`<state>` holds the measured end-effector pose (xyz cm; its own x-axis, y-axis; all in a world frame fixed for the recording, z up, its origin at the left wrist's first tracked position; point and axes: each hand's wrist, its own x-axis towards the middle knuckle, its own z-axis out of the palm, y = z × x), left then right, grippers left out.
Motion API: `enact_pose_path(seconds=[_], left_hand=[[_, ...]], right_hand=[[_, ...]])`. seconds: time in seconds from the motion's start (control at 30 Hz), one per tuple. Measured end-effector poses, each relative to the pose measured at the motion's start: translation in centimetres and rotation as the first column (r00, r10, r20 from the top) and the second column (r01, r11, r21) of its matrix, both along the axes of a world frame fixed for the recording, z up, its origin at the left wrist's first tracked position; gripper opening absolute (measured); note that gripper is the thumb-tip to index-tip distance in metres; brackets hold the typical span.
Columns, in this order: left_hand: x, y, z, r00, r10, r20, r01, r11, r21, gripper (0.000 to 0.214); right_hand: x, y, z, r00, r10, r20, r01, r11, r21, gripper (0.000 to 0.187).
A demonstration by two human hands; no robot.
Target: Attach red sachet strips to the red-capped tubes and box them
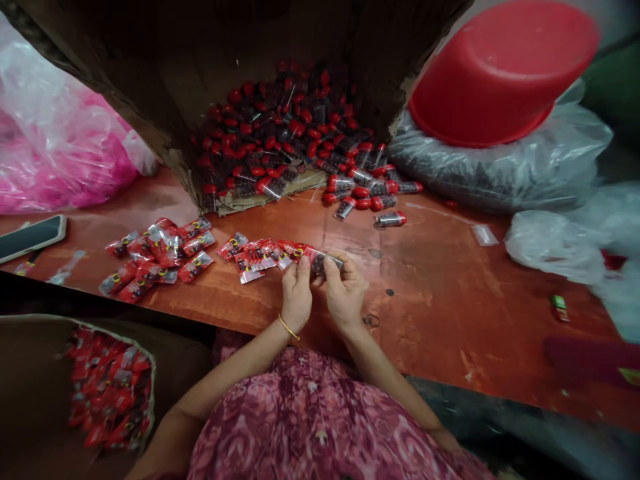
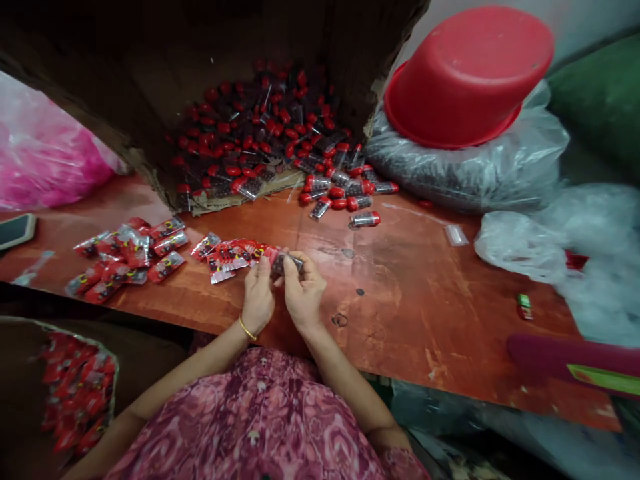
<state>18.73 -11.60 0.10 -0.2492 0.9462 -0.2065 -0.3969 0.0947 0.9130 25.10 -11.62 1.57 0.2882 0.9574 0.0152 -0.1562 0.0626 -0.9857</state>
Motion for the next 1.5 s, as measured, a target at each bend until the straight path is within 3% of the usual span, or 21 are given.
enact_pose_path(seconds=[0.13, 0.23, 0.37, 0.5, 0.63, 0.7, 0.83, 0.93, 1.1, 1.23, 1.33, 1.43, 1.5], left_hand=[[0.2, -0.2, 0.7, 0.997, -0.061, 0.056, 0.059, 0.997, 0.039, 0.047], [0.0, -0.2, 1.0, 0.991, -0.135, 0.008, 0.133, 0.985, 0.112, 0.043], [-0.7, 0.5, 0.6, 0.980, -0.180, -0.082, 0.189, 0.974, 0.123, 0.038], [-1.7, 1.9, 0.9, 0.996, -0.087, -0.030, 0.091, 0.983, 0.159, 0.037], [-2.0, 2.7, 1.3, 0.986, -0.052, -0.156, 0.072, 0.990, 0.124, 0.034], [-1.6, 2.8, 1.3, 0.988, 0.012, -0.151, 0.002, 0.995, 0.096, 0.035], [-1.0, 2.9, 1.7, 0.986, 0.164, 0.025, -0.165, 0.986, 0.015, 0.035], [-1.9, 3.7, 2.9, 0.961, 0.216, 0.173, -0.209, 0.976, -0.057, 0.035], [-3.2, 5.5, 4.2, 0.983, 0.092, 0.158, -0.082, 0.994, -0.070, 0.031], [-1.8, 5.4, 3.2, 0.997, -0.083, -0.008, 0.082, 0.996, -0.030, 0.032], [-0.9, 4.7, 2.0, 0.982, -0.187, 0.000, 0.187, 0.979, -0.079, 0.032], [-1.2, 4.3, 1.4, 0.990, -0.133, 0.040, 0.137, 0.983, -0.122, 0.034], [-2.1, 4.4, 1.2, 0.994, -0.111, 0.002, 0.110, 0.990, -0.090, 0.035]], right_hand=[[-0.2, -0.6, -0.5, 0.999, -0.026, 0.044, 0.025, 0.999, 0.025, 0.018], [-0.1, -0.8, -1.1, 0.997, -0.059, 0.053, 0.058, 0.998, 0.020, 0.021], [0.1, -0.3, -1.8, 0.997, -0.034, -0.075, 0.034, 0.999, -0.009, 0.025], [0.8, 0.0, -2.2, 0.994, 0.015, -0.112, -0.019, 0.999, -0.033, 0.027], [1.6, -0.3, -2.6, 0.997, 0.068, -0.029, -0.068, 0.997, -0.023, 0.023], [1.8, -0.3, -2.7, 0.997, 0.071, 0.018, -0.071, 0.997, -0.010, 0.021], [1.8, -0.4, -2.8, 0.999, 0.038, 0.039, -0.037, 0.999, -0.008, 0.019], [2.0, -0.8, -3.0, 0.999, 0.035, -0.014, -0.036, 0.997, -0.063, 0.023], [2.5, -1.4, -3.1, 0.995, 0.100, -0.020, -0.101, 0.991, -0.090, 0.027], [2.9, -1.5, -2.6, 0.971, 0.216, 0.100, -0.214, 0.976, -0.030, 0.020], [3.9, -1.2, -2.0, 0.893, 0.371, 0.256, -0.380, 0.925, -0.016, 0.017], [5.1, -0.7, -1.9, 0.679, 0.489, 0.548, -0.554, 0.831, -0.054, 0.014], [5.9, -0.2, -2.4, 0.537, 0.446, 0.716, -0.581, 0.811, -0.069, 0.012]])
